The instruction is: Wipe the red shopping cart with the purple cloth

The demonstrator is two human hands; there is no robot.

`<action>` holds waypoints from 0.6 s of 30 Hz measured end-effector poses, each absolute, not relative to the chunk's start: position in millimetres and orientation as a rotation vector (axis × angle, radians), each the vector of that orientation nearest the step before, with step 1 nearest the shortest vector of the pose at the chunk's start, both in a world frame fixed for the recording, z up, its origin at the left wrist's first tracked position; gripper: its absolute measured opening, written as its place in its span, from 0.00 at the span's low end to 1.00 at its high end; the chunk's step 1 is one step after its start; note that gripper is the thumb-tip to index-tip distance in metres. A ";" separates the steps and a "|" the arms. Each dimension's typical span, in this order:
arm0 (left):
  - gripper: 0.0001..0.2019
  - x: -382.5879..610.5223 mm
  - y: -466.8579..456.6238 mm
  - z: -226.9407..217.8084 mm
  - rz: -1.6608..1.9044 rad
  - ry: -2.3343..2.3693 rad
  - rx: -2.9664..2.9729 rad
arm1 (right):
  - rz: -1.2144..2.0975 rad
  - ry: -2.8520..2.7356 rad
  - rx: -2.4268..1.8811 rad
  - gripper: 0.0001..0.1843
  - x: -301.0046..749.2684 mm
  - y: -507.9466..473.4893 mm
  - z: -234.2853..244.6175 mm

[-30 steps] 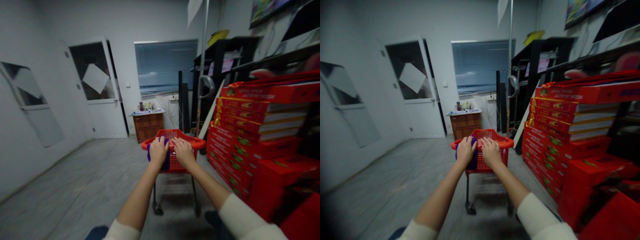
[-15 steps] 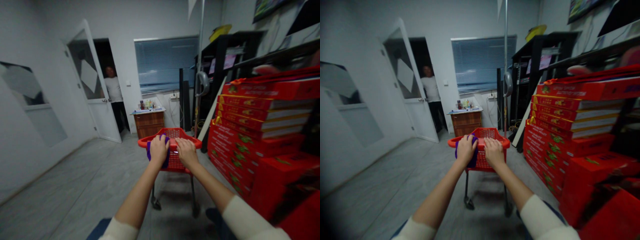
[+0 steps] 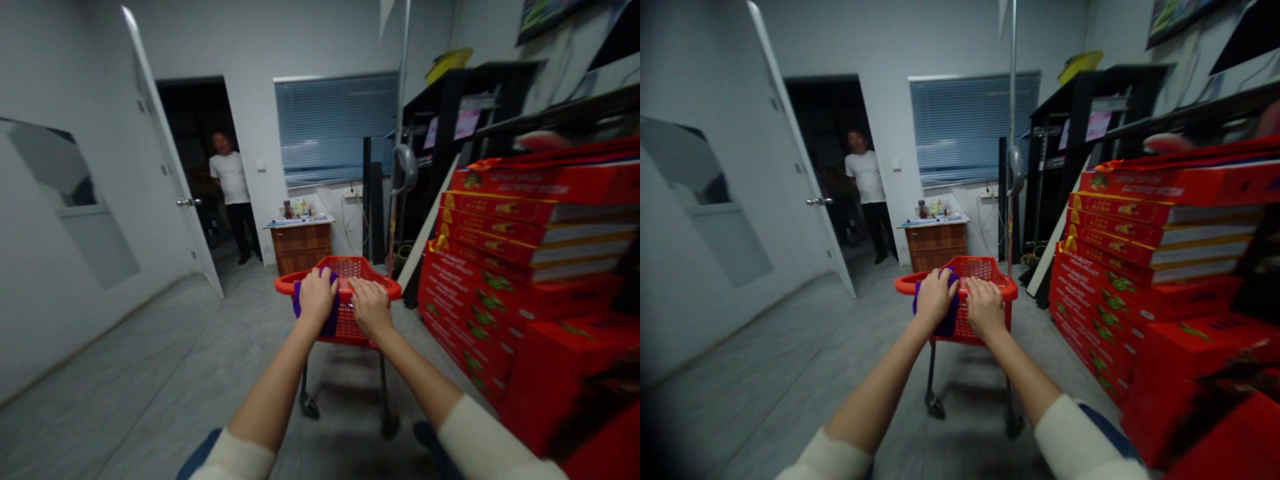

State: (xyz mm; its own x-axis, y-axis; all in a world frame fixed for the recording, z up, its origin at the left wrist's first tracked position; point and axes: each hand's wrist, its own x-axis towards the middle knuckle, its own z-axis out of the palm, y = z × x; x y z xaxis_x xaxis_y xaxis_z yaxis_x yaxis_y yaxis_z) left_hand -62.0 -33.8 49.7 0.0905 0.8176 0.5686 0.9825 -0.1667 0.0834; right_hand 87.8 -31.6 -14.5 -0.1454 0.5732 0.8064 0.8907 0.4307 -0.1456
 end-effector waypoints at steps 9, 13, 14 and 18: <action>0.14 -91.4 -23.5 54.0 -0.690 -1.776 -2.155 | -0.587 -1.910 -1.324 0.23 138.8 -38.4 -3.3; 0.15 -91.9 -24.1 50.9 -0.723 -1.859 -2.042 | -0.562 -1.866 -1.345 0.22 150.6 -34.0 -9.6; 0.15 -85.0 -26.4 49.6 -0.723 -1.853 -2.022 | -0.549 -1.850 -1.348 0.22 148.4 -33.2 -11.4; 0.14 -47.0 -38.5 45.9 -0.734 -1.751 -2.047 | -0.495 -1.822 -1.324 0.22 130.9 -33.9 -14.1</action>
